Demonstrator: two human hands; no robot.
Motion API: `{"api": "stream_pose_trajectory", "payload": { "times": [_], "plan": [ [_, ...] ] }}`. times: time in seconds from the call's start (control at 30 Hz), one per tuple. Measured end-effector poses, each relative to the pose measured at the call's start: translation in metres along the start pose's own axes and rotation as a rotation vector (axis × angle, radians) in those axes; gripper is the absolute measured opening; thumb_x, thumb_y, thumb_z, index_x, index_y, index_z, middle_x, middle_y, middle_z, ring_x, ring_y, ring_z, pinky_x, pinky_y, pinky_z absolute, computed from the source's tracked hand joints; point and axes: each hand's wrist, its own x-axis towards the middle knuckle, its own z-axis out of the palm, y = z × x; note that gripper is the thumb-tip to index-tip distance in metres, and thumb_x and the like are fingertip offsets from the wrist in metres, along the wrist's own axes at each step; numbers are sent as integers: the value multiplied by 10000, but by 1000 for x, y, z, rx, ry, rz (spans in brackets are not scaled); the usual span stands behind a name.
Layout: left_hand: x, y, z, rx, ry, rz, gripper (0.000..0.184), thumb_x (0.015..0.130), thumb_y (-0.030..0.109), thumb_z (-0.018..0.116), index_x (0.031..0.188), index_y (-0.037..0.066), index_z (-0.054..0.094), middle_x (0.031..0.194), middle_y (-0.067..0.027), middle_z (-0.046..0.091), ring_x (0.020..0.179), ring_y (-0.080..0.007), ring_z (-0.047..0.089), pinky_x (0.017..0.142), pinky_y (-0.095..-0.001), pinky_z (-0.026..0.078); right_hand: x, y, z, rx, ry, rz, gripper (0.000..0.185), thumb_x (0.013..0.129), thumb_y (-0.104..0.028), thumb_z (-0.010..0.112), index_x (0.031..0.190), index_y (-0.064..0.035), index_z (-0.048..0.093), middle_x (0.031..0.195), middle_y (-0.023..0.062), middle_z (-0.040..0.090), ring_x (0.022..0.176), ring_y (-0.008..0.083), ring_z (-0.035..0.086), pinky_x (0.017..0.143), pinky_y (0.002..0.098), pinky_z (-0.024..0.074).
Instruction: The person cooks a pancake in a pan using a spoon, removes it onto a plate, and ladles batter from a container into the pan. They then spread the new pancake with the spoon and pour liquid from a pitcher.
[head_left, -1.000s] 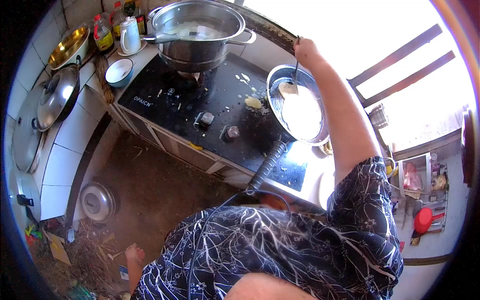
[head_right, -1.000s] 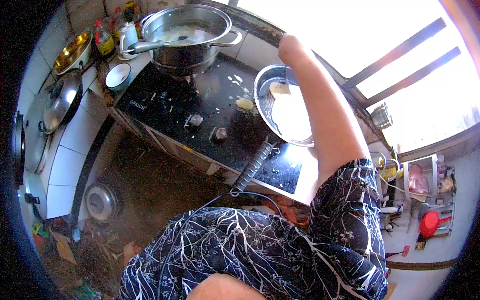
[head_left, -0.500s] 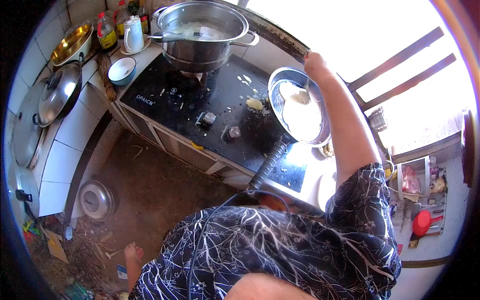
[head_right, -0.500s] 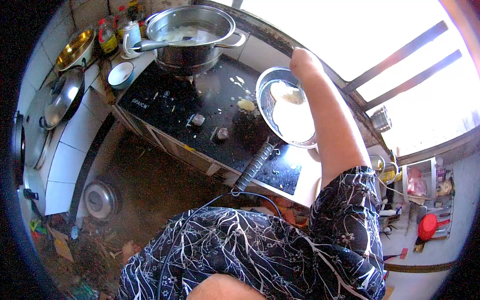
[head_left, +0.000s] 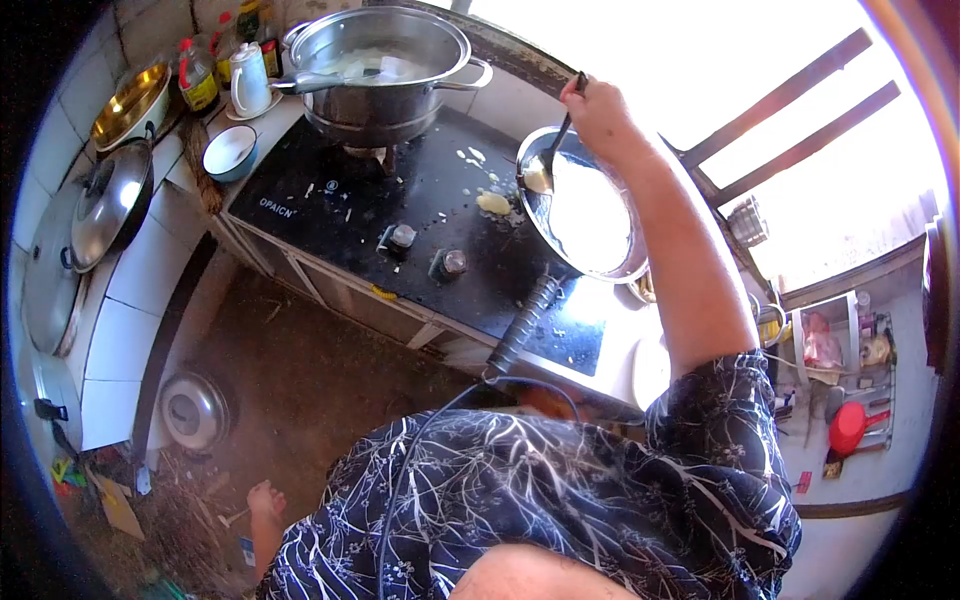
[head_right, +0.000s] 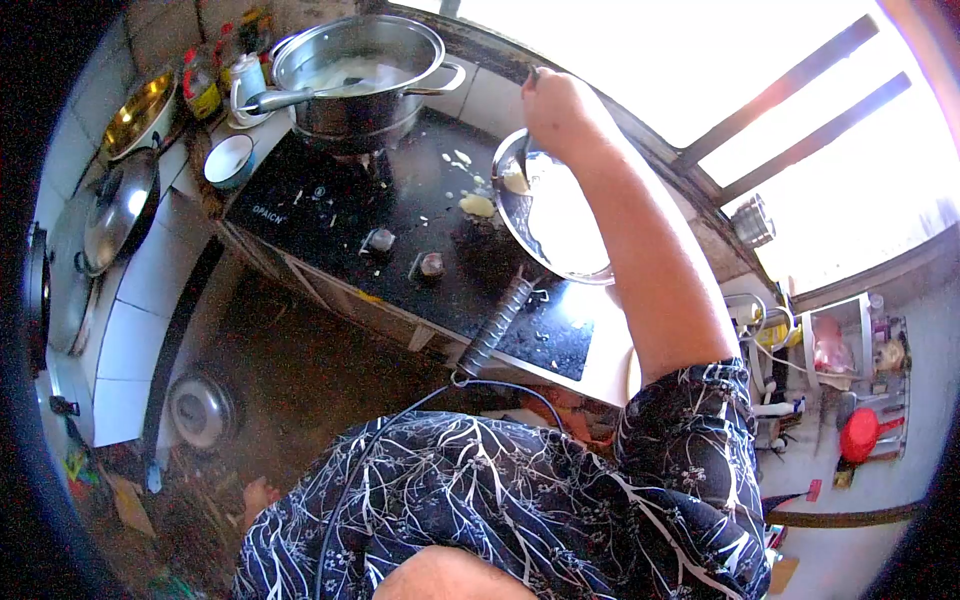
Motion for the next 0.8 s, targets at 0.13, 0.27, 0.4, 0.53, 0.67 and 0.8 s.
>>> {"api": "stream_pose_trajectory", "payload": {
  "times": [0.13, 0.27, 0.4, 0.53, 0.67, 0.8],
  "plan": [
    [-5, 3, 8, 6, 20, 17, 196, 788, 207, 534, 954, 121, 475, 699, -46, 488, 529, -177, 513, 454, -312, 438, -13, 8, -12, -218, -83, 84, 262, 886, -191, 378, 938, -4, 556, 813, 194, 601, 751, 302, 600, 689, 372, 478],
    [-6, 6, 8, 24, -7, 18, 232, 786, 210, 540, 986, 112, 474, 748, -58, 495, 553, -188, 520, 463, -316, 441, -35, 11, -11, -456, -151, 127, 198, 859, -114, 430, 980, -13, 551, 874, 164, 609, 802, 279, 607, 725, 353, 483],
    [-13, 10, 13, 34, 55, -7, 231, 788, 215, 540, 977, 102, 471, 748, -62, 497, 558, -194, 523, 463, -321, 442, -51, 1, -6, -341, -134, 73, 252, 859, -188, 399, 919, 7, 548, 816, 217, 586, 766, 367, 569, 696, 423, 445],
    [-15, 13, 16, 26, 62, -2, 224, 790, 208, 538, 973, 102, 462, 730, -56, 493, 553, -190, 520, 450, -317, 439, -57, -26, -15, -264, -105, -22, 249, 844, -184, 423, 928, 7, 559, 815, 226, 585, 776, 365, 572, 705, 408, 449],
    [-20, 19, 22, 54, 82, -7, 207, 793, 197, 537, 966, 115, 458, 700, -50, 482, 530, -185, 510, 432, -312, 432, -48, -20, -19, -118, -13, -37, 225, 831, -179, 440, 897, -7, 570, 715, 176, 591, 689, 289, 591, 655, 353, 465],
    [-17, 16, 24, 25, 85, 4, 208, 792, 191, 539, 965, 114, 452, 690, -50, 476, 520, -187, 504, 426, -314, 427, -41, 5, -22, -25, -15, 33, 174, 842, -142, 451, 891, -32, 576, 643, 66, 546, 561, 127, 522, 556, 296, 461]
  ]
}}
